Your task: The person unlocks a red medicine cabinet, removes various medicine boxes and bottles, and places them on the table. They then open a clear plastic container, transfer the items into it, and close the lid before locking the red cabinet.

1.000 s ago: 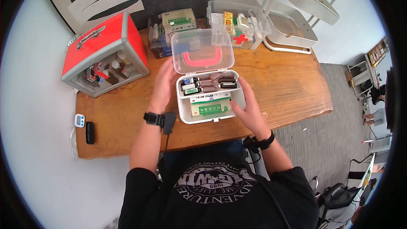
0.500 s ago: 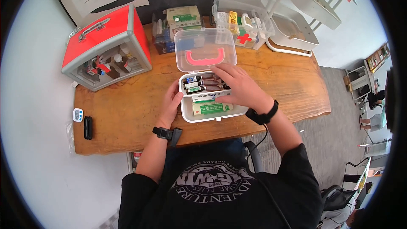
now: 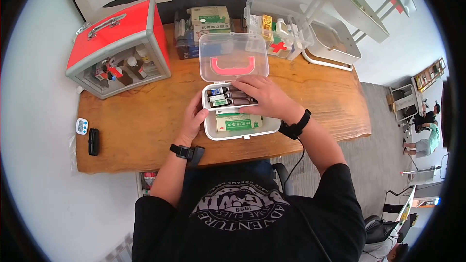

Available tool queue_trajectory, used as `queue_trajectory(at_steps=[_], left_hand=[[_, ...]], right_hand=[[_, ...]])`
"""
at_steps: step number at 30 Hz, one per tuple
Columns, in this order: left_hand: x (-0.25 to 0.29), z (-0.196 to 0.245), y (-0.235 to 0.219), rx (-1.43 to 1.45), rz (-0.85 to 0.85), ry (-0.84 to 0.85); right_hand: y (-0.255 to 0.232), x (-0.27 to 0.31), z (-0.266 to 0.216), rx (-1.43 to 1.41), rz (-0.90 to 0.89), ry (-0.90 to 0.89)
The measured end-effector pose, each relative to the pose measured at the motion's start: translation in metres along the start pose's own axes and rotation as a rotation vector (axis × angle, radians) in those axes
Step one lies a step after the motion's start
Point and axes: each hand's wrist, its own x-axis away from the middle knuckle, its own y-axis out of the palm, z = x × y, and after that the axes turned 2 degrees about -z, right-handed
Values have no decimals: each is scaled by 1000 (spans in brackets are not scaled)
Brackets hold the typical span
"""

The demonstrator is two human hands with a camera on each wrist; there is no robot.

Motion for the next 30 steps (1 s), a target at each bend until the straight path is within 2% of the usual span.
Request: queue_trajectory(at_steps=[4, 6, 9, 10, 11, 14, 16, 22, 26, 29, 30], left_hand=[[4, 4, 3, -25, 21, -4], [2, 1, 1, -46, 14, -2], [3, -8, 0, -25, 13, 18], [3, 0, 2, -29, 4, 2], [1, 4, 2, -36, -4, -7], [0, 3, 3, -38, 3, 13], [2, 4, 4, -32, 11, 19], [2, 2, 5, 1, 13, 24], [3, 5, 5, -14, 10, 38], [8, -4, 2, -32, 40, 35], [7, -3, 1, -31, 21, 33]], right_hand=[[-6, -6, -3, 17, -41, -14], [-11, -9, -1, 115, -74, -114], [-21, -15, 2, 35, -143, -122], [-27, -19, -1, 27, -243, -62], [-26, -19, -1, 27, -245, -60], [-24, -22, -5, 83, -212, -83], [-16, -21, -14, 166, -97, -67], [-5, -19, -19, 347, -43, -91], [-22, -20, -36, 428, 32, -111], [-44, -8, -51, 443, 31, -43], [-53, 0, -49, 448, 67, 33]])
